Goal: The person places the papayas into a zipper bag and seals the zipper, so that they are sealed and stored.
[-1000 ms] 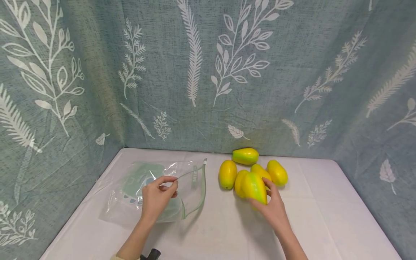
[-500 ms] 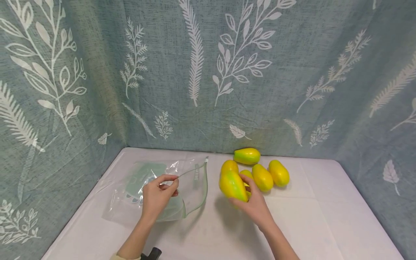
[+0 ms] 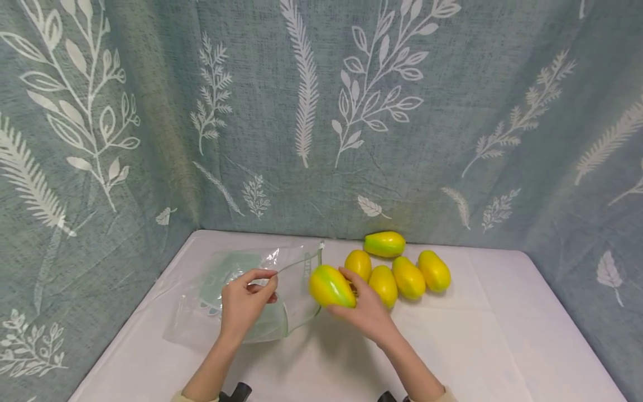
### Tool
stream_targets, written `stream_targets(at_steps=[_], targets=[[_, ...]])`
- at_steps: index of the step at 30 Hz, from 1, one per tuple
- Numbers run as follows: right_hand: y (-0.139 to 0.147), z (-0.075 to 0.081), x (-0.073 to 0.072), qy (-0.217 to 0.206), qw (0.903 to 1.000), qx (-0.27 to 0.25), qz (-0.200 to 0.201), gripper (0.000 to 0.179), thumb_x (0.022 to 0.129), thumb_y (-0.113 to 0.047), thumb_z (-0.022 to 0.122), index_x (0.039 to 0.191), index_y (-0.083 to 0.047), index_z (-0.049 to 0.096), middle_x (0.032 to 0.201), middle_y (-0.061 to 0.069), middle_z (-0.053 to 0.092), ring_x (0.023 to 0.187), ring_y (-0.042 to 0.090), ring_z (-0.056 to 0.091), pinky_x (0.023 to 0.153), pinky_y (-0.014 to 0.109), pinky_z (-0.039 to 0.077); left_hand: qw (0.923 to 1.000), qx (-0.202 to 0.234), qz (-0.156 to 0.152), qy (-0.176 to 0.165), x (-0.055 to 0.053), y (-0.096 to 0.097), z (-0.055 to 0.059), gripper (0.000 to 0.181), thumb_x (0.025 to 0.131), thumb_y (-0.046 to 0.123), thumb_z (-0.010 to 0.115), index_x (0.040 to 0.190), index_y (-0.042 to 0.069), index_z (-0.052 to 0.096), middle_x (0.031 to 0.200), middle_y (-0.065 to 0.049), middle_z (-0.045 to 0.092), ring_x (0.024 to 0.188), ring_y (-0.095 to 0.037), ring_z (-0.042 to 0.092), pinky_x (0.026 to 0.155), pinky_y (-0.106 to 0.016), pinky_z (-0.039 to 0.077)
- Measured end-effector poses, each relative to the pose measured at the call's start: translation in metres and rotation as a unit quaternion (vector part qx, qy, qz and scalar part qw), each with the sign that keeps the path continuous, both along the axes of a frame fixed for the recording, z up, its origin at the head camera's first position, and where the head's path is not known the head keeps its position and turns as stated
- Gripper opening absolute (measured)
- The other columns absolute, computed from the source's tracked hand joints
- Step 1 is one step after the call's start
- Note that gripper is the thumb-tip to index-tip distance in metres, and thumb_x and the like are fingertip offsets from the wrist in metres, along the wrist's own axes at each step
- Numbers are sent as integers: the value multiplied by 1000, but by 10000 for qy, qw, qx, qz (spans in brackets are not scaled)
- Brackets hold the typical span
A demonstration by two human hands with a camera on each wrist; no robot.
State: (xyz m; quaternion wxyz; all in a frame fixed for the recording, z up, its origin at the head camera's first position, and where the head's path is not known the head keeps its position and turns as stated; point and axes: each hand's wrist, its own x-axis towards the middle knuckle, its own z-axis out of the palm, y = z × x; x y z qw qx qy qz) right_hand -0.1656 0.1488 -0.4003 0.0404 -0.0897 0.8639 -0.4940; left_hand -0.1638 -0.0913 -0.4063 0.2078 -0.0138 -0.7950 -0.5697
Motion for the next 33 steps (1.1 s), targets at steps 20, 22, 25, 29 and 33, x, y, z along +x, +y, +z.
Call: stream_targets(at_steps=[20,22,25,29,33], targets=[[-26,3,-7,26,9924,-1165,405,51,86,-15,75,133,-11,57,135,7,56,118,24,56,96,43,50,9987,346,38,362,0,2,7,8,86,5,70,92,7,75,63,0,70,53,-15,67,35,-18,24],[-25,3,-6,80,9924,-1169,364,47,86,-13,74,131,-11,59,134,6,57,117,24,56,95,42,50,9984,448,47,349,1,1,8,8,86,5,71,92,7,75,64,-3,70,54,-17,68,34,-20,29],[-23,1,-5,183,9936,-1089,226,42,87,-12,74,127,-13,62,128,3,60,113,22,58,94,41,51,9978,561,102,348,1,1,11,8,86,6,71,92,8,75,65,-4,70,55,-18,69,36,-23,38],[-19,-2,-3,306,9954,-908,-37,36,87,-13,73,122,-18,65,122,-2,63,109,19,60,93,42,51,9974,556,214,398,0,0,14,7,87,8,71,92,11,76,63,-2,70,54,-17,69,37,-26,43],[-15,-8,-2,359,9968,-696,-185,30,88,-14,72,117,-21,68,121,-3,63,109,22,59,91,42,52,9964,564,237,578,-2,-1,16,8,87,8,71,93,10,76,63,-3,70,55,-15,68,37,-27,43]])
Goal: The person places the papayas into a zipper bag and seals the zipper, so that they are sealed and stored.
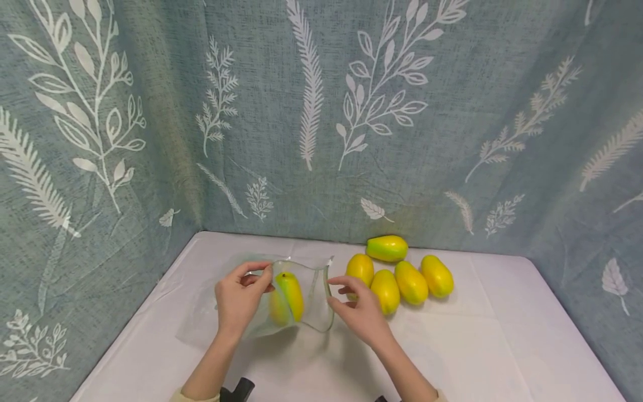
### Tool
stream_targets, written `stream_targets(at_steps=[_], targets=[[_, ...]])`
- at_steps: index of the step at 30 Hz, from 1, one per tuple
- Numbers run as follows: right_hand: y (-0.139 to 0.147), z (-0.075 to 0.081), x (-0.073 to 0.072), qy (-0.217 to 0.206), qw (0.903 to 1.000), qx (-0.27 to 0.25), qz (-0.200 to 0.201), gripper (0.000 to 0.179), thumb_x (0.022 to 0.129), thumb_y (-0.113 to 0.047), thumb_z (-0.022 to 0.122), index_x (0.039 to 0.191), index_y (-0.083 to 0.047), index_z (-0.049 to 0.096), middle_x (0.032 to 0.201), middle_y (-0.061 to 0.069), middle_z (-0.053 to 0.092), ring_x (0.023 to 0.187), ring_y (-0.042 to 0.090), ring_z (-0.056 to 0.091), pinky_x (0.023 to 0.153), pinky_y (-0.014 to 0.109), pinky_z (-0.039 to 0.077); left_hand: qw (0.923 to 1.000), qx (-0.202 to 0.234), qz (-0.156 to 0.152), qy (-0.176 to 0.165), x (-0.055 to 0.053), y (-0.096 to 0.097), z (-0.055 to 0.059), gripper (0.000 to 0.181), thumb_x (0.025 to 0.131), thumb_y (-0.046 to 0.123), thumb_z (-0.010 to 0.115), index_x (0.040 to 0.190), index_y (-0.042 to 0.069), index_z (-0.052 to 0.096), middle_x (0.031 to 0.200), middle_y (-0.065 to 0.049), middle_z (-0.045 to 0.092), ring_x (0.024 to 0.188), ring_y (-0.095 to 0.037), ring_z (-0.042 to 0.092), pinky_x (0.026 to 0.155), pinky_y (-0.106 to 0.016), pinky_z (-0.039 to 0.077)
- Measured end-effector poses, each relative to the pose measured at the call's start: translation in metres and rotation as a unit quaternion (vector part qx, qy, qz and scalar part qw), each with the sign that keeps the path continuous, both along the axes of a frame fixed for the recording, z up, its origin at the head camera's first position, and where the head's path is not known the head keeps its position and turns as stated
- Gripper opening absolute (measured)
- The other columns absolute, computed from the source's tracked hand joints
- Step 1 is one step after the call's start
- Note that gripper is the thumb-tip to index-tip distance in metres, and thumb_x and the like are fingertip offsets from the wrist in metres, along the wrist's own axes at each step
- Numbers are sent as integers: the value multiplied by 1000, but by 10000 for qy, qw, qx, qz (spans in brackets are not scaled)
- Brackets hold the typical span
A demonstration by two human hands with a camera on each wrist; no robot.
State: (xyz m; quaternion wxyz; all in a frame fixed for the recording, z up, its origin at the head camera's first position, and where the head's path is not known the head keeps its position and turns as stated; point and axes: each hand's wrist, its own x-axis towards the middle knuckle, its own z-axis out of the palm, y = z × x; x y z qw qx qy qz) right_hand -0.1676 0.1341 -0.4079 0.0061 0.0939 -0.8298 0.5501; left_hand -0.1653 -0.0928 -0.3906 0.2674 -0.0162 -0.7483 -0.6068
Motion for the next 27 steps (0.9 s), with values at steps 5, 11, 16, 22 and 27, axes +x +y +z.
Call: stream_targets(at_steps=[5,11,16,22,27], targets=[[4,-11,-1,-107,9996,242,82,22,88,-14,73,108,-23,71,119,-4,63,109,25,59,84,39,54,9998,3,57,214,-2,-1,2,8,87,7,71,93,9,75,62,-3,69,53,-12,67,36,-25,41],[3,-17,-2,-144,9992,119,342,21,89,-16,71,110,-17,71,117,1,66,104,24,63,82,40,55,9995,-14,223,224,-4,-3,6,8,86,7,72,93,8,75,62,-2,69,53,-11,67,41,-23,46],[2,-18,-3,-224,9986,67,471,24,91,-17,69,115,-14,70,117,4,67,102,23,64,78,35,56,9993,29,230,282,-5,-4,9,8,87,7,71,93,10,76,62,-2,69,53,-12,67,39,-23,44],[-1,-15,-7,-277,9989,55,379,27,91,-17,68,118,-14,70,118,3,67,102,19,63,86,37,53,9985,-137,259,457,-4,-5,9,10,85,4,72,93,10,76,61,-2,69,52,-13,66,39,-22,44],[-3,-11,-10,-286,9990,-8,331,28,91,-19,68,119,-15,69,119,2,66,103,18,62,89,39,52,9976,-455,311,411,-4,-3,7,9,84,5,72,91,10,76,60,1,68,50,-13,65,37,-21,40]])
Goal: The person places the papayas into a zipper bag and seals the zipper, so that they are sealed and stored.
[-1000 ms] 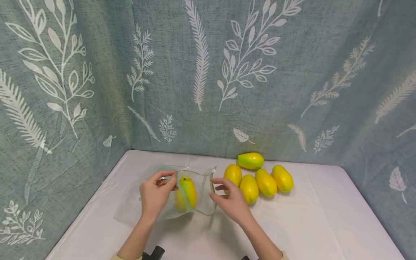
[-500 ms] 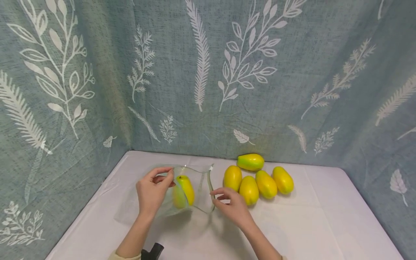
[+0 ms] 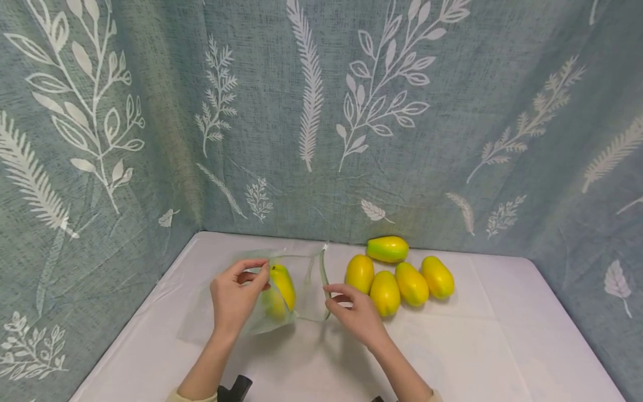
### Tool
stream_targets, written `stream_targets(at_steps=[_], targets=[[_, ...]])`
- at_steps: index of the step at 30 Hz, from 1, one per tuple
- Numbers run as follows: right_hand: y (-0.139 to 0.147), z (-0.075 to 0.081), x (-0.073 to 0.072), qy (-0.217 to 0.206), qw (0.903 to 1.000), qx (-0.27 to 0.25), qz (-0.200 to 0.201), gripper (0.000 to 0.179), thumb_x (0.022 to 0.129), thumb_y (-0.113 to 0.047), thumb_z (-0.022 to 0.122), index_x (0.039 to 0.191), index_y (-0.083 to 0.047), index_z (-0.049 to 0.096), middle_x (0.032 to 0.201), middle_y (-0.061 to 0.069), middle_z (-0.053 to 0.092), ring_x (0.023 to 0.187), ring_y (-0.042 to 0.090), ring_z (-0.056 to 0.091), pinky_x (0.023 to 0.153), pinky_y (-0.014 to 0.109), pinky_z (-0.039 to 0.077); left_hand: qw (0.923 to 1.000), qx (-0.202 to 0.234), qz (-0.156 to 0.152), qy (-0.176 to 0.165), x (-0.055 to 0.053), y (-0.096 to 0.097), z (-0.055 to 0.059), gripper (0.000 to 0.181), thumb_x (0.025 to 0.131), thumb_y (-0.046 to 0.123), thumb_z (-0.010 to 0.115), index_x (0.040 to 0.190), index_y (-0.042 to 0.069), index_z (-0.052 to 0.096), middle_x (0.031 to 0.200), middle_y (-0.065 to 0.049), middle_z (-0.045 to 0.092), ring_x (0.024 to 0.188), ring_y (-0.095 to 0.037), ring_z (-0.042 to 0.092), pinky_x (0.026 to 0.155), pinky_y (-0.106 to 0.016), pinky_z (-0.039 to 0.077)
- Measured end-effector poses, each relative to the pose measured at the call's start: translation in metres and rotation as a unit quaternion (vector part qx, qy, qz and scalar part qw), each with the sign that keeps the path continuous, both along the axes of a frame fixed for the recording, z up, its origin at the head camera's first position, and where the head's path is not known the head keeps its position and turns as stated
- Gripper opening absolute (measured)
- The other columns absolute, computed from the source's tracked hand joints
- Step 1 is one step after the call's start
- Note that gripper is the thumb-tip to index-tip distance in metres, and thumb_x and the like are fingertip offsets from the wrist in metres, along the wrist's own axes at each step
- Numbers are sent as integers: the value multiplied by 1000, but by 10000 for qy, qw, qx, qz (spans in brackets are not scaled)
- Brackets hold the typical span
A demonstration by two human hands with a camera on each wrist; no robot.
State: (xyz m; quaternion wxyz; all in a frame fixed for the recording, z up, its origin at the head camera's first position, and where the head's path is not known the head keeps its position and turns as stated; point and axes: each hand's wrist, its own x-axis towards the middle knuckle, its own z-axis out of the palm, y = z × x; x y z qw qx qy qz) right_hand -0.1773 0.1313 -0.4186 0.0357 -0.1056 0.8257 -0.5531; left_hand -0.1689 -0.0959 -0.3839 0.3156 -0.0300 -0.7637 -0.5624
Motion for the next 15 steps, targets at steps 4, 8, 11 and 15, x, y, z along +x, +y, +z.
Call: stream_targets(at_steps=[4,8,11,15], targets=[[-1,5,-1,-11,10000,-71,-45,30,92,-19,68,122,-16,68,121,3,66,104,20,62,86,39,53,9998,-59,-38,-159,0,2,0,8,84,7,72,91,8,76,60,3,67,50,-17,65,36,-20,36],[-2,6,-4,21,9998,-141,-136,31,92,-18,67,124,-16,67,121,1,65,105,19,60,85,38,53,9996,-117,-86,-226,0,4,-1,10,83,6,72,92,7,76,60,1,68,50,-20,65,35,-18,31],[-1,4,-7,57,9997,-168,-172,32,93,-16,66,125,-17,67,121,0,65,106,19,60,86,38,52,9994,-121,-69,-302,0,4,-2,11,83,5,72,92,7,76,62,0,69,52,-21,66,36,-18,31],[1,0,-8,51,9998,-179,-120,33,92,-14,67,125,-16,66,124,0,63,106,18,59,90,40,51,9993,2,-22,-381,0,4,-3,10,84,6,72,92,9,76,63,0,69,52,-21,67,36,-20,35]])
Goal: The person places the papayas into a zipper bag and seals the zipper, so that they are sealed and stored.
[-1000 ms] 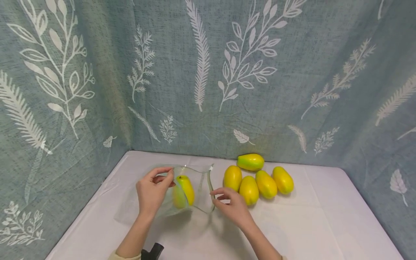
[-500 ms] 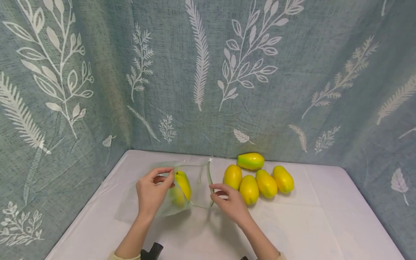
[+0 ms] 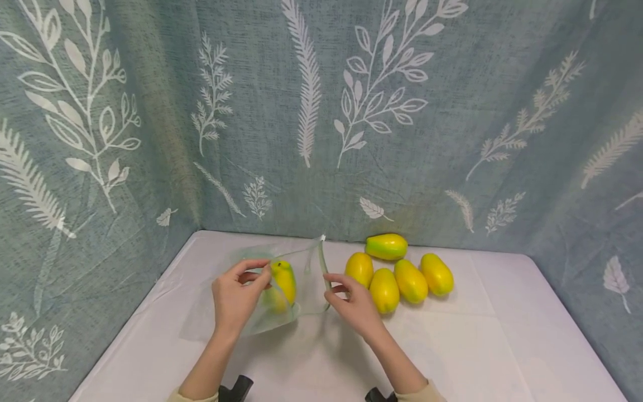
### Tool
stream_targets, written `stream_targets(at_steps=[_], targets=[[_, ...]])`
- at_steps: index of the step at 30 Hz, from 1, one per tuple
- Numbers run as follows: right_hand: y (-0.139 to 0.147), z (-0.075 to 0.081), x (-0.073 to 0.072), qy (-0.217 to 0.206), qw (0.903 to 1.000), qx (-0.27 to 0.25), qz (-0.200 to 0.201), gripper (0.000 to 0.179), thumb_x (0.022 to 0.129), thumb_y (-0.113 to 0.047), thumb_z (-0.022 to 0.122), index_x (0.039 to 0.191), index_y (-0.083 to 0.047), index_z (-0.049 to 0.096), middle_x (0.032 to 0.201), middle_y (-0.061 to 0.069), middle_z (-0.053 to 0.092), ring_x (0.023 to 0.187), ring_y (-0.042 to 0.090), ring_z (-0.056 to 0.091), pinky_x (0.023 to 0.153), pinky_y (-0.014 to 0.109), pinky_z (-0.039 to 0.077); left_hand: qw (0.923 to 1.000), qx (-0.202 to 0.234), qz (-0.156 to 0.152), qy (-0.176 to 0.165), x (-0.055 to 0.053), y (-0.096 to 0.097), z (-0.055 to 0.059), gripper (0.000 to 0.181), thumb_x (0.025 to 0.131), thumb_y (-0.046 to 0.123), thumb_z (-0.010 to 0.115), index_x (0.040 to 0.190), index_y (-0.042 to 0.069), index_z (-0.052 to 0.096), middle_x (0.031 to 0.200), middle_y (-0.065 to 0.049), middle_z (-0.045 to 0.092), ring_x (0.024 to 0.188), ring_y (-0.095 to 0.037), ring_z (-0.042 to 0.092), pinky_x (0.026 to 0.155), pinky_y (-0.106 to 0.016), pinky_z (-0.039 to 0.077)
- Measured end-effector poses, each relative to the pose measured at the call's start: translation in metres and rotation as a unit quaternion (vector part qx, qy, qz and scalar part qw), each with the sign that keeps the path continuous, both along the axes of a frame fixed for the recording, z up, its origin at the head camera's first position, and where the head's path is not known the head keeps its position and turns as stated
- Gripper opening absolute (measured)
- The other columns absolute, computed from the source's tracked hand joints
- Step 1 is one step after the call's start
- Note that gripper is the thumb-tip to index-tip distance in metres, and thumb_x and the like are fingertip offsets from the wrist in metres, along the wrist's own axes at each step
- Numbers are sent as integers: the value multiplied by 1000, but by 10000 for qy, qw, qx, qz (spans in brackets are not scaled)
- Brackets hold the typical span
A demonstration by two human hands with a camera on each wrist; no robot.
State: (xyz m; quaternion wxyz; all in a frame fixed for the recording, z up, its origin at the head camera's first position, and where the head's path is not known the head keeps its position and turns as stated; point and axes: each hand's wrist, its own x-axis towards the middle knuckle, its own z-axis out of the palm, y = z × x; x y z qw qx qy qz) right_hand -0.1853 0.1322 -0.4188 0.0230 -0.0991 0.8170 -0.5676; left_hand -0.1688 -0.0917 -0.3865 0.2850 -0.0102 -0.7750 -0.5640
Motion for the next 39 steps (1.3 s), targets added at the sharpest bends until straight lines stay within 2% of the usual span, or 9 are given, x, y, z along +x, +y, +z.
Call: stream_targets(at_steps=[7,10,13,17,22,26,30,35,39], targets=[[14,-7,2,9,9998,117,-158,31,93,-15,67,124,-15,66,122,4,64,104,19,61,84,32,52,9998,42,-1,194,-1,1,-4,9,84,5,72,90,9,76,69,-1,71,53,-14,67,44,-21,48],[25,-9,3,114,9987,283,-401,30,93,-15,67,123,-15,66,120,5,64,104,19,60,84,32,52,9998,-16,-2,189,-1,2,-6,9,84,6,73,91,8,76,67,0,71,52,-8,66,40,-20,43],[37,-11,5,412,9953,529,-700,31,92,-12,68,123,-11,65,122,8,62,107,24,60,88,38,53,9999,-17,-23,137,-1,2,-7,8,84,6,73,91,8,76,65,1,70,51,-5,65,34,-21,34],[53,-15,7,995,9838,951,-1147,38,88,-9,71,125,-7,61,125,12,59,109,30,57,87,45,53,9999,78,-108,54,-1,3,-8,8,84,6,72,91,7,76,63,0,70,50,-7,65,34,-21,35],[66,-21,7,1419,9663,1495,-1539,50,83,-11,76,128,-4,57,126,18,53,108,32,53,84,45,48,9996,194,-160,-117,0,4,-10,8,84,7,73,91,9,76,65,-1,70,51,-8,65,35,-22,39],[69,-25,6,1443,9615,1624,-1685,56,81,-11,78,130,0,55,129,21,50,110,36,51,84,45,45,9994,176,-183,-241,0,5,-11,9,84,8,73,92,6,75,65,-1,70,51,-9,66,35,-21,38],[77,-25,3,1464,9575,1499,-1980,55,81,-9,77,129,3,53,131,23,48,116,39,47,94,51,41,9993,123,-171,-297,0,5,-12,8,84,9,74,92,7,76,64,0,70,51,-9,65,37,-21,39],[101,-26,-6,1696,9395,1298,-2677,51,83,-6,73,128,5,52,133,26,44,122,44,37,99,56,32,9993,61,-129,-349,1,5,-12,7,84,10,74,90,9,76,67,0,71,51,-8,64,39,-22,43],[123,-26,-12,1427,9333,1297,-3029,52,86,-8,71,131,5,48,137,27,36,124,47,30,98,58,29,9993,-6,-74,-356,3,5,-13,6,84,10,74,89,11,76,67,0,70,51,-8,64,40,-23,44]])
